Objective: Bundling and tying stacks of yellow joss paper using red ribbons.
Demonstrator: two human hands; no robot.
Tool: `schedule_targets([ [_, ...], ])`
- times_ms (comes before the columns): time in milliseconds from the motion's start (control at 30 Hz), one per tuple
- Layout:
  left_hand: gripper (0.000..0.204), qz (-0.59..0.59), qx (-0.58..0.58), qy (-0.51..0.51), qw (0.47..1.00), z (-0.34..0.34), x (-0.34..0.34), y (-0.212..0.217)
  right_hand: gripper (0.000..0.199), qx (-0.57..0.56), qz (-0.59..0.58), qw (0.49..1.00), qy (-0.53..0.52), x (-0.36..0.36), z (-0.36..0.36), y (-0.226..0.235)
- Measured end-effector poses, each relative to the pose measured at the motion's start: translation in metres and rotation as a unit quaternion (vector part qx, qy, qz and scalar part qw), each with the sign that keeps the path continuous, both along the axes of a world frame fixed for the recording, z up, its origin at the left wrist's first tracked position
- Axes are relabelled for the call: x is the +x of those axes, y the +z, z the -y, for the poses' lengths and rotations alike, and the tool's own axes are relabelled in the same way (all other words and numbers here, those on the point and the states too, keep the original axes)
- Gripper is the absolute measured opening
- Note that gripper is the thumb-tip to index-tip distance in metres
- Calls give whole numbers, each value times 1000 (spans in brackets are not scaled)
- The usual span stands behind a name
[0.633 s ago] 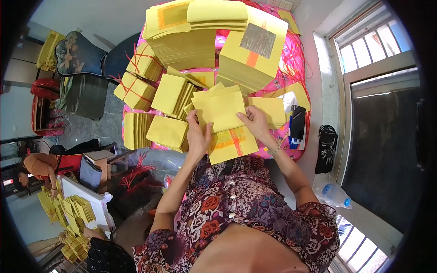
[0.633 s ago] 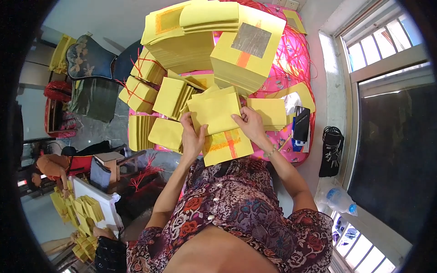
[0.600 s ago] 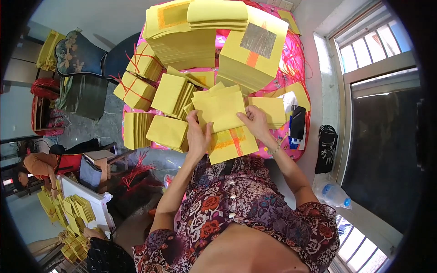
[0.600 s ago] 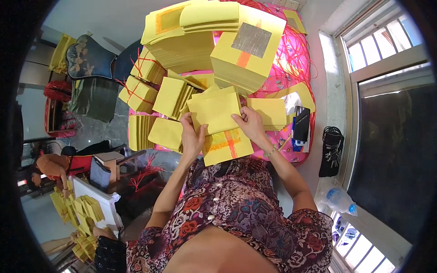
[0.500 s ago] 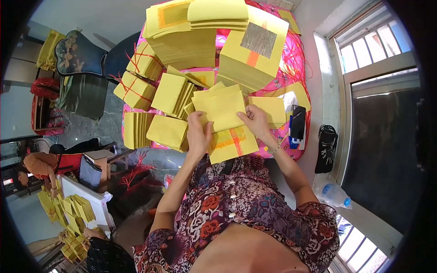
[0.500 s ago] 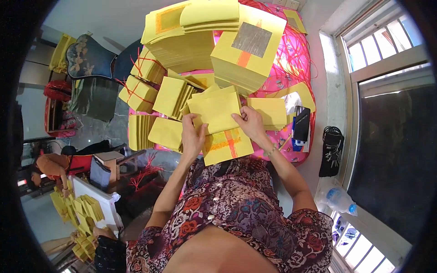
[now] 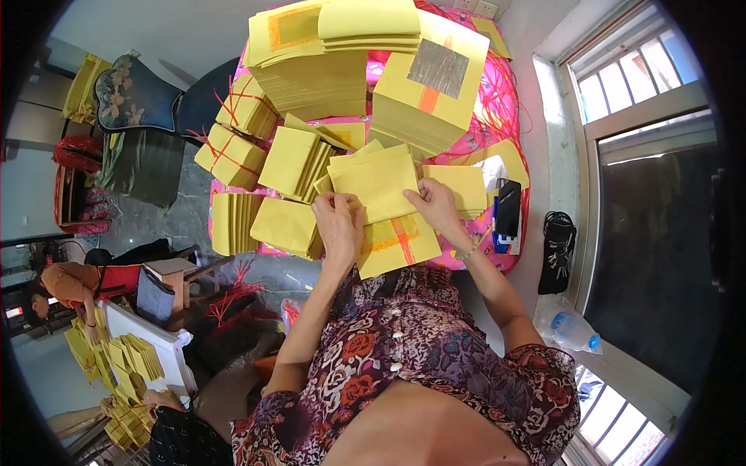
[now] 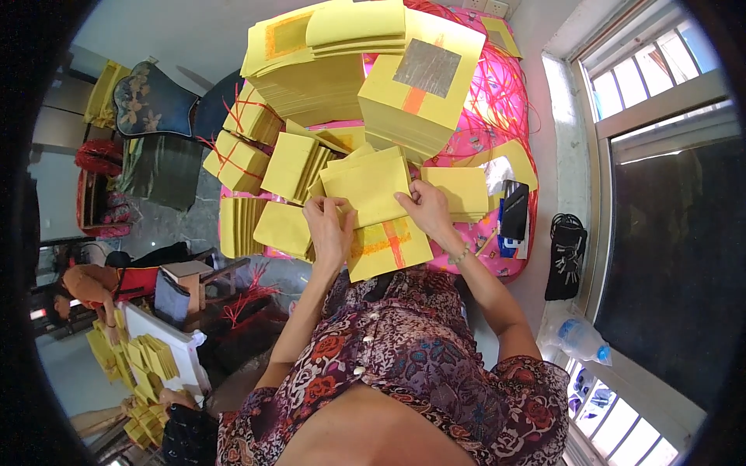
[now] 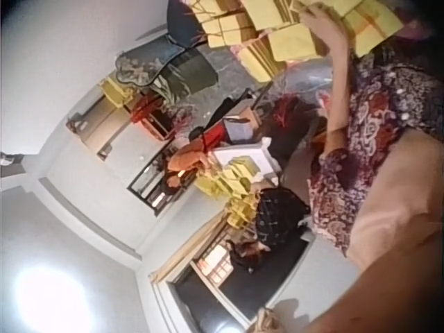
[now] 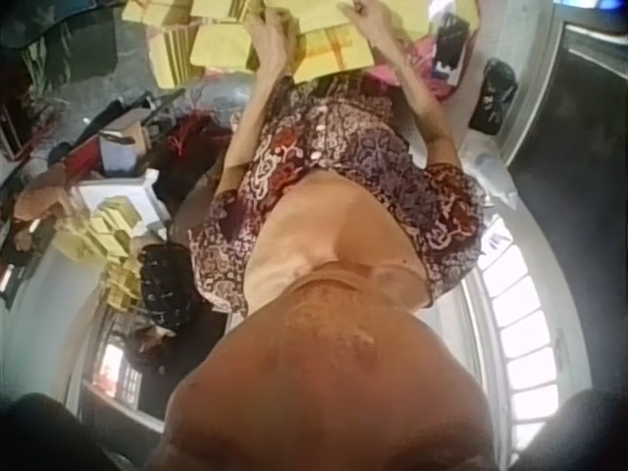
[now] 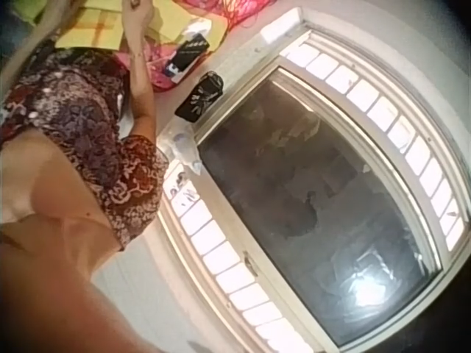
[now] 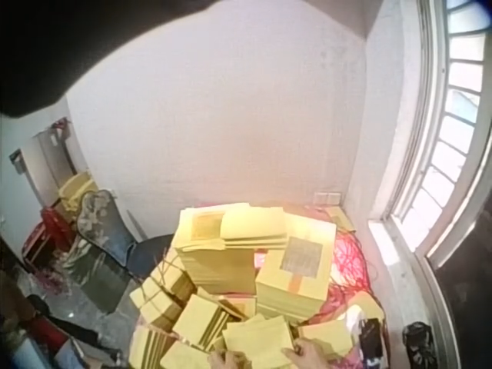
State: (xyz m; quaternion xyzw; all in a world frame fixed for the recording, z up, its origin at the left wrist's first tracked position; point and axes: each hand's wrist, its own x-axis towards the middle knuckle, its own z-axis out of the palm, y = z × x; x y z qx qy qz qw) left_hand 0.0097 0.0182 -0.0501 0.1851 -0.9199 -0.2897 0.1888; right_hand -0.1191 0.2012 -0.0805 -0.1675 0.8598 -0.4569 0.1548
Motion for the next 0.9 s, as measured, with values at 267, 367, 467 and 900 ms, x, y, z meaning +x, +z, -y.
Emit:
schedule_targets([
  [267,33,6,-51,-10,999,0,-10,6,38,2,-27,1000,1,1,1,1],
  [367,27,32,-30,-66,997,1,-5,-9,38,-12,-11,1000,-7,3,4,1],
  [467,20,37,-24,-105,994,4,-4,-14,37,0,-40,999,3,4,4,2],
  [900,31,28,8,-134,991,5,-4,-7,27,-47,-202,976,-73,8,12,49],
])
